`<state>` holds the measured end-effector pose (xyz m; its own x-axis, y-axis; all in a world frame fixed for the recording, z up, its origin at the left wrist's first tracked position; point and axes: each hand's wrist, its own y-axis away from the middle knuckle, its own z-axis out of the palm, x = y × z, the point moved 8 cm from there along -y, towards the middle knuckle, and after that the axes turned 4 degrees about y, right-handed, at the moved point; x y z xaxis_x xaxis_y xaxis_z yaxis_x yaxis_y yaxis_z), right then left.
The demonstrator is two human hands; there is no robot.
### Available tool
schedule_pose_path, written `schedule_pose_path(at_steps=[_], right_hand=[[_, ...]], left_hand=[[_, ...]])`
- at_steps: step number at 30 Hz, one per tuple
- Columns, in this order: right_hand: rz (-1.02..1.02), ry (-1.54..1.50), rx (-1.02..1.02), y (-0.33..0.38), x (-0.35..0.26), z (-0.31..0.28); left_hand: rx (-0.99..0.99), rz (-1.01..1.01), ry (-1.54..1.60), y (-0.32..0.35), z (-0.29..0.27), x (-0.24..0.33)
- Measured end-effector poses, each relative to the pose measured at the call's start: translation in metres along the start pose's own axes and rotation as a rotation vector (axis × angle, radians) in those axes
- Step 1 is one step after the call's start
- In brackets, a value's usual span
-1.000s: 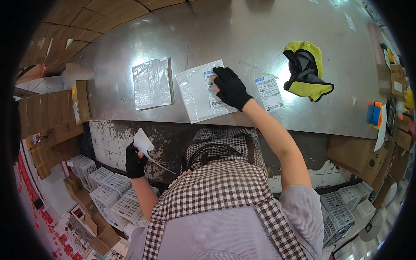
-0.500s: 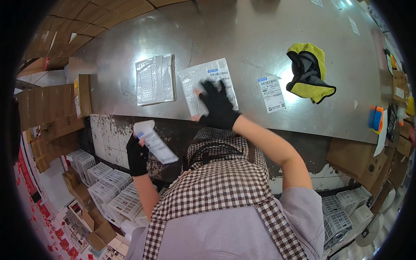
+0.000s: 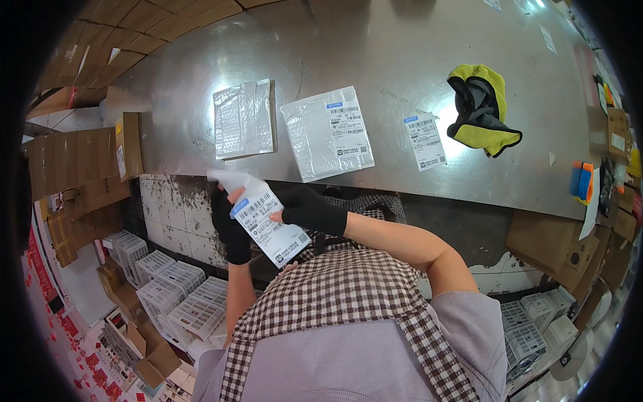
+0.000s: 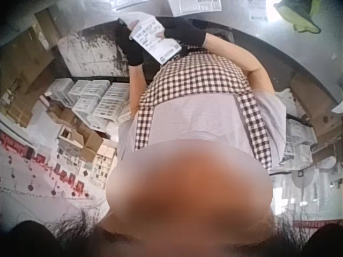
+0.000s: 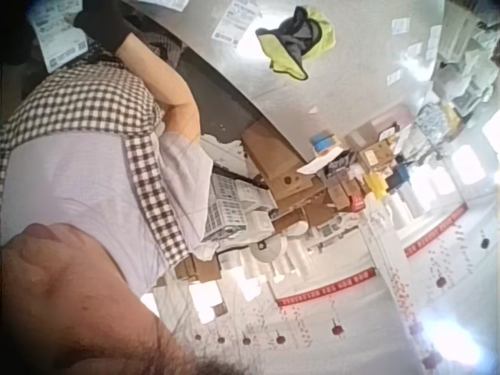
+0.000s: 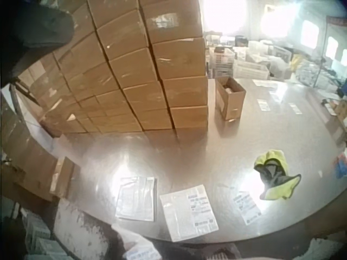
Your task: The person picks up cylindrical items from a white basket, places them on a metal table, and affixes printed labels to them. They then place the labeled items into a small cardboard box and seal it. The person also handles bubble-wrapped packages, attaching labels and moving them between baskets and the table.
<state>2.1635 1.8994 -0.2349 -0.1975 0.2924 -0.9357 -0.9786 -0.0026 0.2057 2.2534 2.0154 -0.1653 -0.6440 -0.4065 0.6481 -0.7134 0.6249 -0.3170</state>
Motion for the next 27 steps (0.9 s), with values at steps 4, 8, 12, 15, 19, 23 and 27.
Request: schedule_pose_path(at_steps=[4,8,12,15,19,23,27], right_hand=[[-0.02,0.186,0.061,0.004,-0.014,-0.007],[-0.341,0.602,0.391,0.015,-0.064,-0.018],[-0.505,0.662,0.167,0.006,-0.071,0.004],[-0.437,0.657,0.12,0.002,-0.06,0.007],[-0.492,0.524,0.082,-0.003,-0.054,0.01],[-0.443,0.475,0.027,-0.007,-0.055,0.014],[-0.414,0.487,0.029,-0.011,-0.064,0.019]], left_hand=[[0.08,0.034,-0.01,-0.022,-0.013,0.031],[-0.025,0.058,-0.016,-0.019,-0.007,0.031],[-0.133,-0.187,0.245,-0.009,0.01,0.011],[-0.197,-0.101,0.194,-0.011,0.012,0.019],[-0.218,-0.171,0.39,0.0,0.016,0.0],[-0.288,-0.327,0.503,0.01,0.022,-0.022],[-0.301,-0.377,0.564,0.014,0.02,-0.03]])
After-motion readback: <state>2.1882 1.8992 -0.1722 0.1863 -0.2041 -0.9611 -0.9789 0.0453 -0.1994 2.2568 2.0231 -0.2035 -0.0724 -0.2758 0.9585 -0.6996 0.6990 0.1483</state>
